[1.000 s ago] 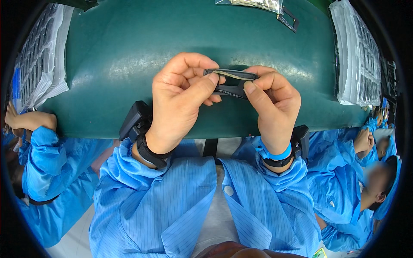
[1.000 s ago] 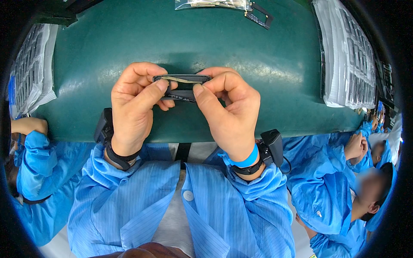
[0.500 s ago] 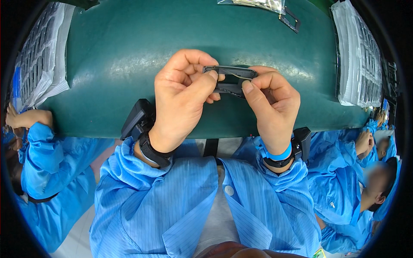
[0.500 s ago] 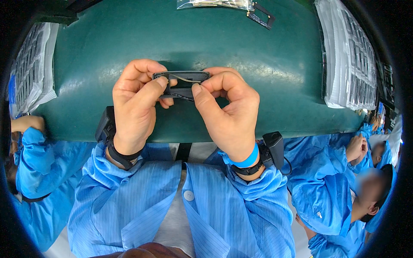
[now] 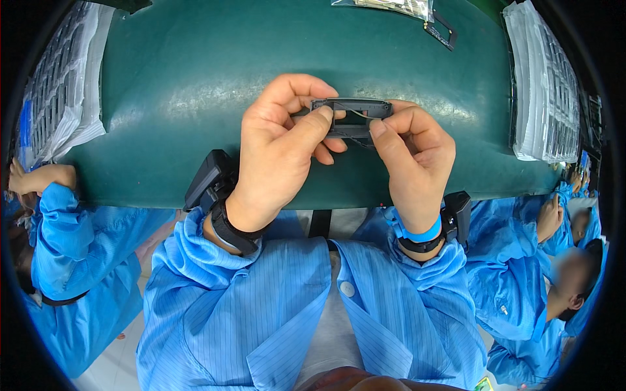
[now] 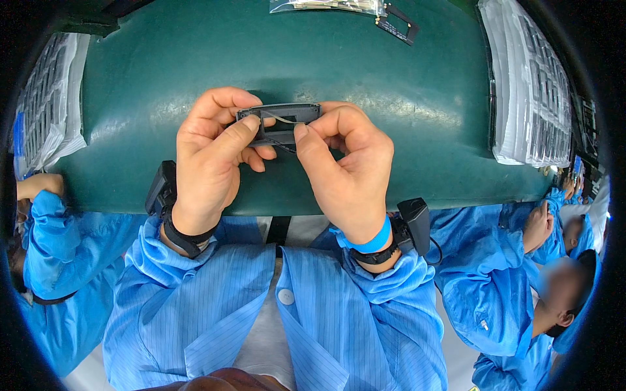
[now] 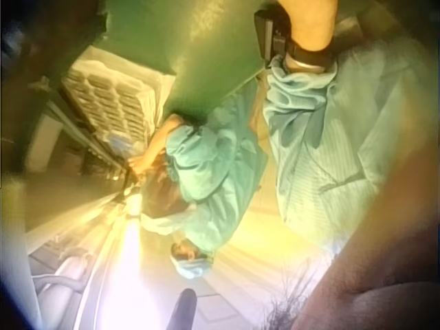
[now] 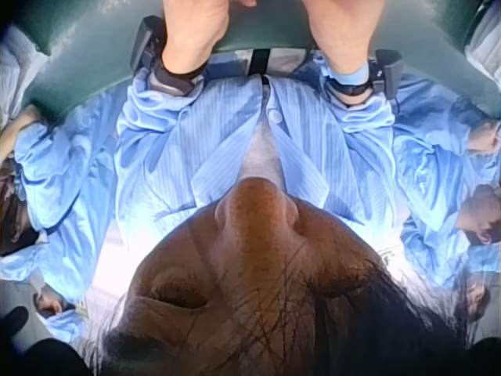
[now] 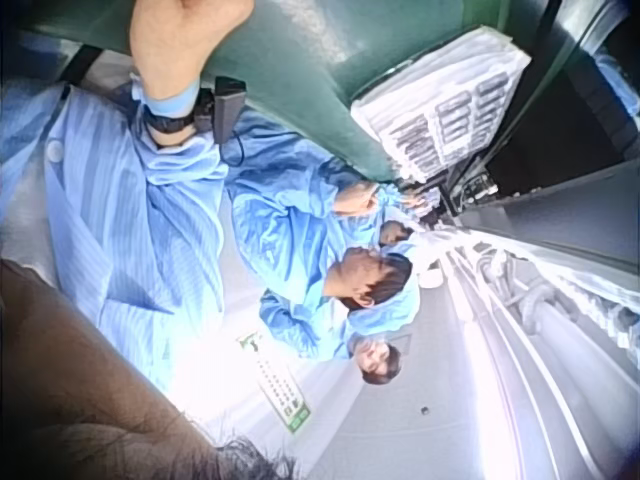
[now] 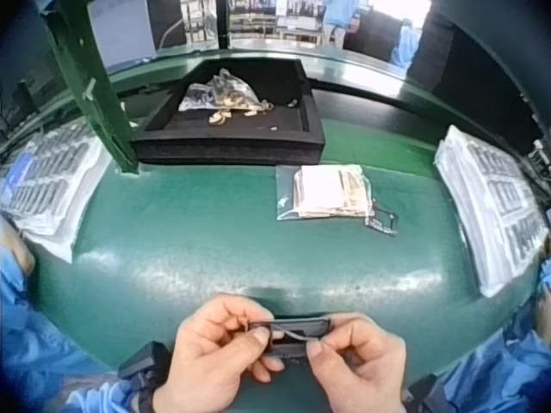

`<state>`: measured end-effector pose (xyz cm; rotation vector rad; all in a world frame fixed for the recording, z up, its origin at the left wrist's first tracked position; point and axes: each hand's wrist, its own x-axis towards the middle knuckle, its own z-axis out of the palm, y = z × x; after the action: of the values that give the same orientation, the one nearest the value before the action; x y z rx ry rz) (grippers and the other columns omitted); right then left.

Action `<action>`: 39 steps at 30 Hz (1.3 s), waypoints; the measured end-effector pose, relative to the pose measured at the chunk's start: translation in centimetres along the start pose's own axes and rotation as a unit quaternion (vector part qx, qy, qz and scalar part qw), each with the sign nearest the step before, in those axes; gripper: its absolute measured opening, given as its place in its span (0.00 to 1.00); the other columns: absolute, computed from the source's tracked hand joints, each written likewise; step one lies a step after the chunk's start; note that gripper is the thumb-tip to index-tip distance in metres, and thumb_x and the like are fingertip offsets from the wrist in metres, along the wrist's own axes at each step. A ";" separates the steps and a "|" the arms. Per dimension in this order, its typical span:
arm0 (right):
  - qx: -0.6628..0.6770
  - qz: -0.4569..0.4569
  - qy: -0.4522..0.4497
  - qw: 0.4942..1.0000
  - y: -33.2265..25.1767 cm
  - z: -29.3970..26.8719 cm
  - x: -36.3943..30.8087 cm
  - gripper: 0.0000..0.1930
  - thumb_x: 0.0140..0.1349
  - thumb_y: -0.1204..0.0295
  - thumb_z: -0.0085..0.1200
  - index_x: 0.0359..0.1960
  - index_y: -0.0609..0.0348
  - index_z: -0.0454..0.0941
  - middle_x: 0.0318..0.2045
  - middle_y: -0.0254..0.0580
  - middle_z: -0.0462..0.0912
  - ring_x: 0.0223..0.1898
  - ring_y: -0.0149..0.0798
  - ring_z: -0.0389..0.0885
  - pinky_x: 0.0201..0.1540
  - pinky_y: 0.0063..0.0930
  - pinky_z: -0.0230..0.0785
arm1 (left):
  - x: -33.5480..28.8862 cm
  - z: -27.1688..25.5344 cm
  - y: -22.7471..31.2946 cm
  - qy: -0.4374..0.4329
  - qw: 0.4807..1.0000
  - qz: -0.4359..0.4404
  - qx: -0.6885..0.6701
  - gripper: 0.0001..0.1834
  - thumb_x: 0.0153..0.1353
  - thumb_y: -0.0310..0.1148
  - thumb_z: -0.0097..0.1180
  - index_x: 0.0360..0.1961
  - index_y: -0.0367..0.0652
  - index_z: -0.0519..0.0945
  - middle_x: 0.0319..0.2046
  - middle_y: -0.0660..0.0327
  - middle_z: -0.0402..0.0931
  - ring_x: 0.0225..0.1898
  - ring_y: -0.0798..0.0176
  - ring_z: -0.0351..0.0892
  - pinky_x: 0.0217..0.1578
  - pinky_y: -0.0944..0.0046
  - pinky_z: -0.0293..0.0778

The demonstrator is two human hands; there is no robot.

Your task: The recorder is assembling an electronic component by placing a small circuit board into a plastic housing.

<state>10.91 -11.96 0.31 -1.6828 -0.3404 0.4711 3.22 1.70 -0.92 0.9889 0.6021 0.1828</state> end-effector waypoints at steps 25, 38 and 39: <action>0.035 0.010 0.005 0.999 0.5 0.1 0.0 0.04 0.55 0.81 0.55 0.24 0.66 0.73 0.30 0.34 0.75 0.28 0.21 0.72 0.30 0.16 0.65 | 0.5 0.4 -0.4 0.007 0.999 -0.021 -0.035 0.09 0.63 0.26 0.50 0.43 0.40 0.76 0.31 0.60 0.78 0.21 0.75 0.72 0.18 0.78 0.65; 0.011 -0.001 0.007 1.000 0.3 0.3 0.1 0.05 0.54 0.81 0.56 0.23 0.66 0.73 0.30 0.36 0.74 0.26 0.22 0.71 0.29 0.16 0.65 | 0.7 0.8 -0.7 0.025 0.998 0.003 -0.060 0.07 0.62 0.25 0.51 0.40 0.41 0.77 0.29 0.62 0.78 0.20 0.78 0.69 0.18 0.80 0.63; 0.010 -0.003 0.008 1.000 0.3 0.4 0.1 0.05 0.54 0.81 0.56 0.23 0.66 0.73 0.30 0.36 0.74 0.26 0.22 0.71 0.29 0.16 0.65 | 0.8 0.9 -0.7 0.028 0.998 0.012 -0.062 0.07 0.61 0.25 0.51 0.40 0.41 0.77 0.29 0.63 0.77 0.19 0.78 0.68 0.18 0.80 0.63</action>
<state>10.81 -11.64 -0.03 -1.6648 -0.3284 0.4548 4.23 0.98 -1.46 0.8739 0.6232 0.2673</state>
